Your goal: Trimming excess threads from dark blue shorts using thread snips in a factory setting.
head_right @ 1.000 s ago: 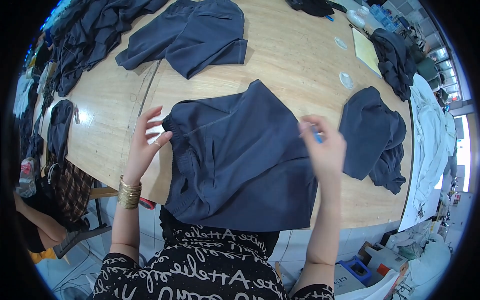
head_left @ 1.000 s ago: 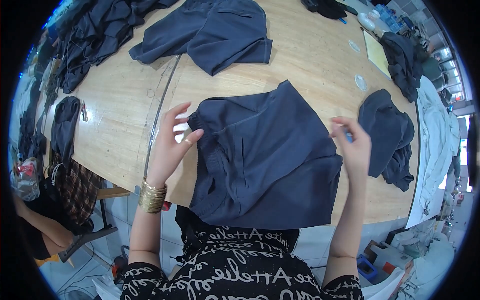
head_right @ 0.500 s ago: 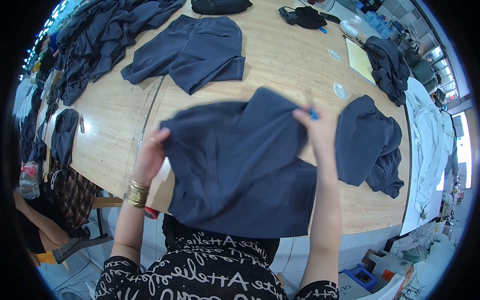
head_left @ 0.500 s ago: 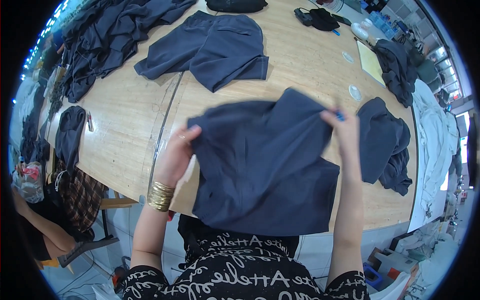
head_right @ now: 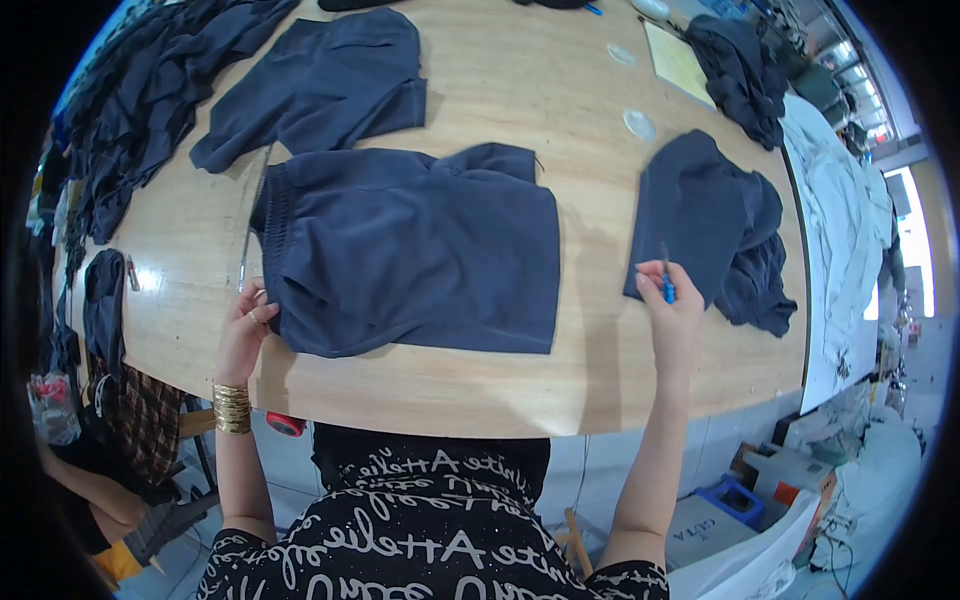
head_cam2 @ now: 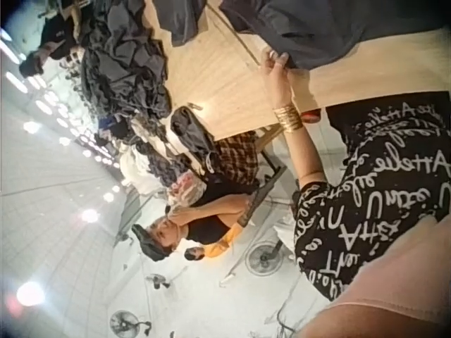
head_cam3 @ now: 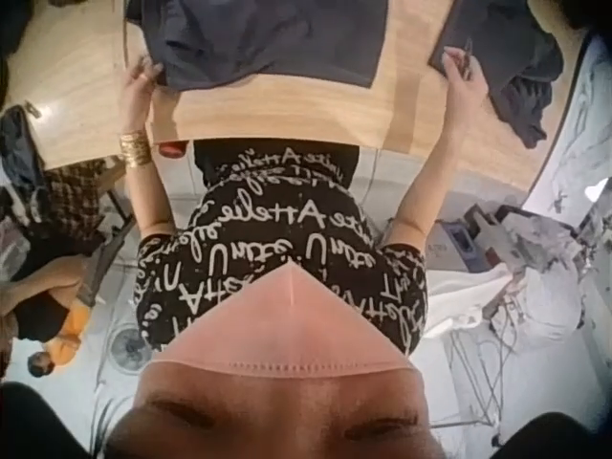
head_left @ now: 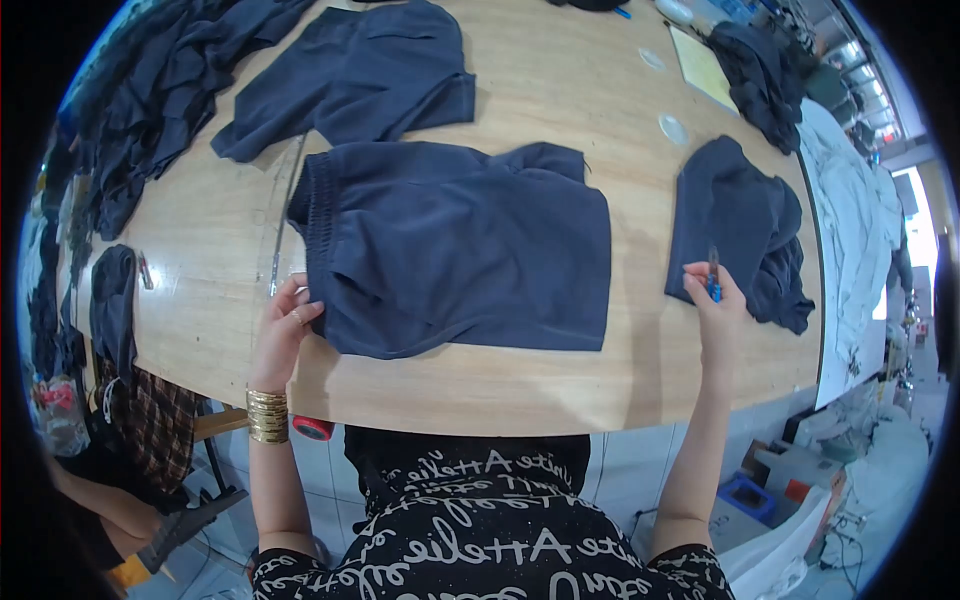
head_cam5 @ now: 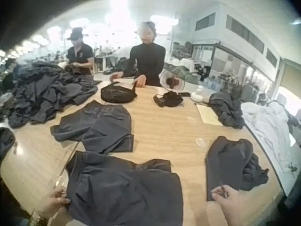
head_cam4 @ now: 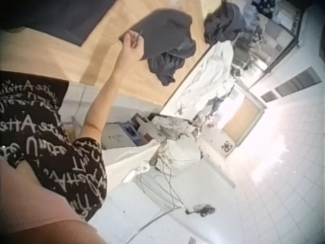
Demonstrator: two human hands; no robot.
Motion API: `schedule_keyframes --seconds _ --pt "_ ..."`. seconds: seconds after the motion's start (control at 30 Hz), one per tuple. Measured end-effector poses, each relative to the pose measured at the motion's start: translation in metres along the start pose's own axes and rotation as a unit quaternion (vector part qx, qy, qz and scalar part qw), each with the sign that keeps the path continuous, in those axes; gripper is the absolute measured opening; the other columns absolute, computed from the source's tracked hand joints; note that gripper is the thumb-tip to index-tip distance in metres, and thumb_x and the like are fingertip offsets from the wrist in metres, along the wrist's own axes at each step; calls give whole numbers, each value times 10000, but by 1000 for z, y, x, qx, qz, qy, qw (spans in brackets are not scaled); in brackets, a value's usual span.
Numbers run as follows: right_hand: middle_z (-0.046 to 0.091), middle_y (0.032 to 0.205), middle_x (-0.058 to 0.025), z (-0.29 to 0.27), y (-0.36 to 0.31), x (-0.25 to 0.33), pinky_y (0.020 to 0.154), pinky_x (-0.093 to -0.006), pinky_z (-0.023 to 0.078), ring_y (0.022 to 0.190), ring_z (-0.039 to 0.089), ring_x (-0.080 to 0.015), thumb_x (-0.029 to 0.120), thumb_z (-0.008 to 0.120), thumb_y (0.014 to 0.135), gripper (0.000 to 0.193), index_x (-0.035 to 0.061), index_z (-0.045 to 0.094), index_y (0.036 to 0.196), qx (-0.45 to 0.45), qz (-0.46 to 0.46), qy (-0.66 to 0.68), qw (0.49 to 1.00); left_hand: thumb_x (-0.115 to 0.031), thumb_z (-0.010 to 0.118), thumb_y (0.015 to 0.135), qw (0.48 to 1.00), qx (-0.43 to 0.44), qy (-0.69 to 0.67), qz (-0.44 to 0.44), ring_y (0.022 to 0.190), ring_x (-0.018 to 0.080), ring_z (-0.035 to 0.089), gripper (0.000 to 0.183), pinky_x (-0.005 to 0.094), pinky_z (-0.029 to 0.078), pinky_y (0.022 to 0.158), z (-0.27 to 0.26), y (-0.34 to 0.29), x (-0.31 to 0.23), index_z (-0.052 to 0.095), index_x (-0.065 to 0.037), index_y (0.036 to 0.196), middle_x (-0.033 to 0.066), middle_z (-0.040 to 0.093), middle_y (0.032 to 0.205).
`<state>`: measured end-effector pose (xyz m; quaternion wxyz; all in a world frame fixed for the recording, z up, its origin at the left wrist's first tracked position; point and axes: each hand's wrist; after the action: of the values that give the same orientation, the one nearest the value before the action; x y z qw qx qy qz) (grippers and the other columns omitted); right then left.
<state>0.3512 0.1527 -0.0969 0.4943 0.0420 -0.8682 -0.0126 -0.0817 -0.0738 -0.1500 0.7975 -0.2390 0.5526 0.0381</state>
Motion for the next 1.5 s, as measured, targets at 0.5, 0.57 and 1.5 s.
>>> schedule_keyframes --seconds 0.5,0.57,1.5 --pt "523 636 16 65 -55 -21 557 -211 378 614 458 -42 141 700 781 168 7 603 757 131 61 -56 988 -66 460 897 999 -41 25 18 940 83 564 272 233 433 851 3 8 4 518 -19 1158 31 596 1050" --pt "515 640 20 69 -59 -15 548 -209 366 608 445 -41 114 684 778 145 10 593 735 112 43 -19 993 -66 452 891 996 -52 66 18 949 90 556 314 243 432 861 2 12 6 503 -6 1195 36 594 1040" --pt "564 613 -3 45 -47 8 536 -208 368 553 509 -47 135 633 850 147 -9 622 827 174 73 93 978 -172 626 869 963 -75 255 52 896 102 577 412 262 462 805 30 -28 -21 528 -19 1238 46 620 1034"
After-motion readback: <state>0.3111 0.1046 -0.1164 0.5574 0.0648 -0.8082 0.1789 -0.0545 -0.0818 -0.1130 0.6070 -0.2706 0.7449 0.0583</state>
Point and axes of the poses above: each hand's wrist, its own y-axis towards the middle knuckle, its own z-axis out of the palm, x = y × z
